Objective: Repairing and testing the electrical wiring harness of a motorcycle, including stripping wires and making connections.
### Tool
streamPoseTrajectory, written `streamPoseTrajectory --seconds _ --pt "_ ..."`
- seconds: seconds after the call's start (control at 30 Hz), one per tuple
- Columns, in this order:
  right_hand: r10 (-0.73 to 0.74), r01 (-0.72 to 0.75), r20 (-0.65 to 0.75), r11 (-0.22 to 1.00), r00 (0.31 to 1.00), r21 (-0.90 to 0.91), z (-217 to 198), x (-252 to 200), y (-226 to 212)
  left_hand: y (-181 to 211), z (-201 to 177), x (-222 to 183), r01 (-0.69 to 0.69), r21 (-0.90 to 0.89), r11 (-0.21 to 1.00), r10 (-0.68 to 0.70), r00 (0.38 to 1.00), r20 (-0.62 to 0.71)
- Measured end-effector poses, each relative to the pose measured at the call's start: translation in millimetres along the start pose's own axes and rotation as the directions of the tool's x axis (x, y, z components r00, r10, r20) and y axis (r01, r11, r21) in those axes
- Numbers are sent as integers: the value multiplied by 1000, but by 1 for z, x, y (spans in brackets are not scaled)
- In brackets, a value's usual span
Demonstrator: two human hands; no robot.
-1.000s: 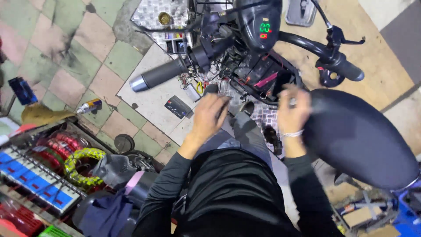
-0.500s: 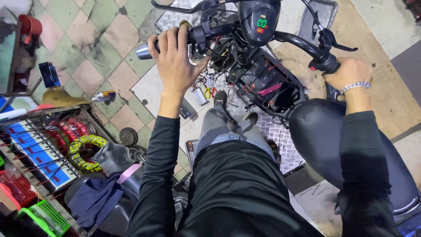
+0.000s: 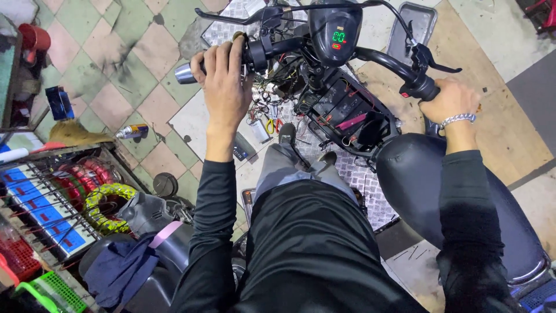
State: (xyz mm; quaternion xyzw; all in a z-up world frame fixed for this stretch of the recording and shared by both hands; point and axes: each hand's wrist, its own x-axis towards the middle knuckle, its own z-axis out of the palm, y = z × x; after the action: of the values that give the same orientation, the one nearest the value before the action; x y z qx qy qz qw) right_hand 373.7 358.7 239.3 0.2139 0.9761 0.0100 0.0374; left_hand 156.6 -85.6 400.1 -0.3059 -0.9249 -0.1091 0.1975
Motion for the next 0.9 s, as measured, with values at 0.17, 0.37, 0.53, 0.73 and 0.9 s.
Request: streamPoseTrajectory --seconds 0.17,0.37,0.53,0.73,0.9 --pt "0 0 -1 1000 1000 0 -4 -1 -3 5 -8 1 17 -19 1000 -15 997 75" --pt "-19 19 -37 1000 999 -2 -1 -2 -1 -1 -3 10 -53 121 991 45 996 72" --pt "-28 28 -46 1000 999 -2 0 0 0 -13 1 16 -148 152 977 128 983 134" --pt "-35 35 -56 999 998 -4 7 2 4 -20 5 18 -245 184 952 211 960 186" --pt "-30 30 -23 999 999 11 6 3 4 -24 24 23 -258 155 954 226 953 201"
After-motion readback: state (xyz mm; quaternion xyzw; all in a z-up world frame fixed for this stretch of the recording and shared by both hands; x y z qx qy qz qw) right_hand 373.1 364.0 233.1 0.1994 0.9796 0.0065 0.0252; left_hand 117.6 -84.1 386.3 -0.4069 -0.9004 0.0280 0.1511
